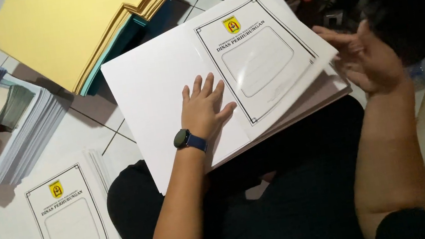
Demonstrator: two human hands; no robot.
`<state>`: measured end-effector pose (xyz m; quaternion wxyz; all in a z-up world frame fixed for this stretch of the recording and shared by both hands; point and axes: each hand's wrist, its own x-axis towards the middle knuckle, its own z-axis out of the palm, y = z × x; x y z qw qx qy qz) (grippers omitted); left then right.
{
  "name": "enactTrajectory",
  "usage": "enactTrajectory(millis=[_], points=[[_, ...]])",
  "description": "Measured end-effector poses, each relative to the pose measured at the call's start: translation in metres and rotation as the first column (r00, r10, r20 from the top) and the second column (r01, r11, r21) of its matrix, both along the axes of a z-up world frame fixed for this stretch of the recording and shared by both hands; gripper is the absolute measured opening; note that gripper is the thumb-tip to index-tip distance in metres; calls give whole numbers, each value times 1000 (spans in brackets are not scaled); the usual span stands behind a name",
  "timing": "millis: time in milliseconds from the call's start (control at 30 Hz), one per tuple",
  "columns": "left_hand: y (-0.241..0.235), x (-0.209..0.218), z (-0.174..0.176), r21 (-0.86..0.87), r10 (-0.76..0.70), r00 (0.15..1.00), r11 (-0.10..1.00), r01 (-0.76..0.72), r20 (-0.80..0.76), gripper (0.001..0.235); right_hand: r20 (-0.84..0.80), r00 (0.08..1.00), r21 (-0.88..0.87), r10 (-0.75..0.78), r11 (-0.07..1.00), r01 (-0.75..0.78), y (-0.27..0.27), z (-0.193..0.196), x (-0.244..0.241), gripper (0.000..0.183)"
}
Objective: The person sits on the floor and repeatedly folds large white sheets of paper in half. They smooth the creases with their hands and place the folded sheets into a stack on the floor.
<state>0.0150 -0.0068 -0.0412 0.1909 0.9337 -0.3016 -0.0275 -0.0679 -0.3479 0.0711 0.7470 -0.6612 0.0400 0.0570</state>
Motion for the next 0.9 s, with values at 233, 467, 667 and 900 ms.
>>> enactTrajectory(millis=[233,467,667,900], points=[[-2,-7,10,55,88,994,995,-84,-71,54,-62,997,327,-54,942,71,82,-54,12,75],[0,0,-24,-1,88,994,996,-88,58,49,2,961,-383,275,888,-254,137,-121,16,96],[44,-22,16,-696,270,956,665,-270,-112,48,-113,851,-862,512,375,-340,163,-101,9,86],[100,-90,179,-737,412,896,553,-389,-164,59,-212,843,-898,494,242,-368,184,-66,2,68]])
